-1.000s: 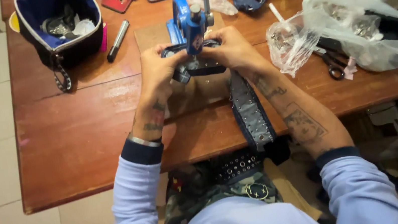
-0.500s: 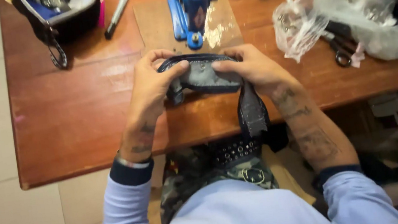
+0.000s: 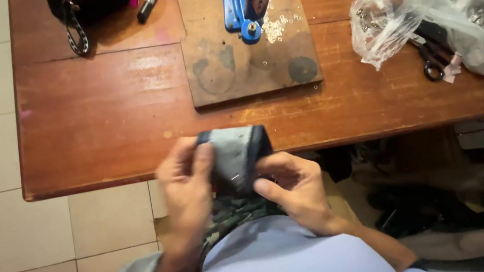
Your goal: Use a manual grommet press to attach metal eyelets to a fabric strap.
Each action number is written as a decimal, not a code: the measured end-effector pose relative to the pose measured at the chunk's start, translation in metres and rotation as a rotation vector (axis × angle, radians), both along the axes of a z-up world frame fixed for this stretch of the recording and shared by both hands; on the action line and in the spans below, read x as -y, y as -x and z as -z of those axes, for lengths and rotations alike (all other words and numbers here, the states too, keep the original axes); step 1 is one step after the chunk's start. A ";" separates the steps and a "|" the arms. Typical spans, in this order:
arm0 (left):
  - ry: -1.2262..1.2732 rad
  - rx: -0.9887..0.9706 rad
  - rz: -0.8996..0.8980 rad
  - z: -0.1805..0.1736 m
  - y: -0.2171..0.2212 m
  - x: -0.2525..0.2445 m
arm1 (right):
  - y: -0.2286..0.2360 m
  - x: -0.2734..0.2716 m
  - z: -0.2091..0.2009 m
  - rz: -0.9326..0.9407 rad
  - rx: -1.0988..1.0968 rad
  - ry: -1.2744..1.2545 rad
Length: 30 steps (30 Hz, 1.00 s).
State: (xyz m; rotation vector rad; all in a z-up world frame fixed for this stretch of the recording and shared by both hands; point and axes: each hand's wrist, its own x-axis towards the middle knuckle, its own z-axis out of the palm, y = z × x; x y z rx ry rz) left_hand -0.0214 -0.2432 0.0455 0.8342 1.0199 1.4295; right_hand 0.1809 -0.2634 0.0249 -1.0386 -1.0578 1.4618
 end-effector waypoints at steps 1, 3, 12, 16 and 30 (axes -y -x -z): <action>0.008 -0.073 0.005 -0.011 0.014 0.008 | -0.011 0.000 -0.009 -0.120 0.014 -0.068; -0.008 -0.148 0.036 -0.031 0.037 0.008 | -0.029 -0.016 -0.028 -0.213 0.031 -0.156; 0.098 -0.421 0.385 0.021 0.031 -0.040 | -0.200 -0.169 -0.018 0.417 1.257 -0.554; 0.258 -0.174 0.467 0.034 0.019 -0.033 | -0.235 -0.236 0.006 0.266 1.366 -0.637; 0.269 -0.107 0.412 0.030 0.024 -0.026 | -0.206 -0.229 -0.014 0.235 1.170 -0.484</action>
